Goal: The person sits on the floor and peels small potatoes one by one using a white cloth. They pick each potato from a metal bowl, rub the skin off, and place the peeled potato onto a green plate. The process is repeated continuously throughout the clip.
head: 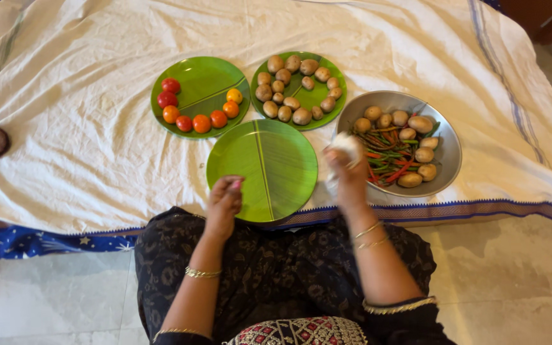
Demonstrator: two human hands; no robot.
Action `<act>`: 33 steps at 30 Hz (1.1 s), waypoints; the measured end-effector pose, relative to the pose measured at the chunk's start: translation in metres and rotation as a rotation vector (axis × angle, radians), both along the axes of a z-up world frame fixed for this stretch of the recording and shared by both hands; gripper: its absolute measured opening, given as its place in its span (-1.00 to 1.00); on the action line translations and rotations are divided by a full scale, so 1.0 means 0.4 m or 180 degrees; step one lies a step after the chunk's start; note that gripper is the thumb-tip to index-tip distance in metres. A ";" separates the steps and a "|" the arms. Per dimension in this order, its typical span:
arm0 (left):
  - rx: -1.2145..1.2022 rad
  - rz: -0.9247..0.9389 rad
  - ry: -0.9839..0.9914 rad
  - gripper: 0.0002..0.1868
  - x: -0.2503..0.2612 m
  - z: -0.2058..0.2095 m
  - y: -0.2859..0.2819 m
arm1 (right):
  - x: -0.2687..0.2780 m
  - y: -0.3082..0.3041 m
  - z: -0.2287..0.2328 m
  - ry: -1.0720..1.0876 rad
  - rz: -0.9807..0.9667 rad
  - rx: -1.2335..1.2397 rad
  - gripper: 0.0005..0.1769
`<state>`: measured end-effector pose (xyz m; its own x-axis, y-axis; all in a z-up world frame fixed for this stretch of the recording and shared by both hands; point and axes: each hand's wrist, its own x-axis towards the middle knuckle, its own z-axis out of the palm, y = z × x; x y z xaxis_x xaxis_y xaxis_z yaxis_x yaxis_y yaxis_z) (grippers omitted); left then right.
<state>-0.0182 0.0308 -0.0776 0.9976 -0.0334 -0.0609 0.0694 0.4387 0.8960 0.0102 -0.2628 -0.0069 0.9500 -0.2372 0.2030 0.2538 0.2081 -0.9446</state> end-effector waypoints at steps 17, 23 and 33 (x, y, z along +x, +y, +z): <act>0.0613 -0.0546 -0.0112 -0.48 0.023 -0.069 -0.156 | -0.034 0.179 -0.121 0.0709 0.0662 -0.0801 -0.62; 0.0356 -0.0772 -0.0042 -0.54 0.017 -0.095 -0.163 | -0.034 0.181 -0.106 0.0796 0.0892 -0.0397 -0.63; 0.0077 -0.1039 -0.0091 -0.67 0.023 -0.145 -0.146 | -0.033 0.173 -0.105 0.0768 0.1031 -0.0442 -0.73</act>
<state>-0.0089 -0.0275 -0.1357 0.9357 -0.3507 -0.0376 0.1775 0.3760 0.9095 -0.0031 -0.1937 -0.0487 0.9951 0.0952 -0.0253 -0.0355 0.1072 -0.9936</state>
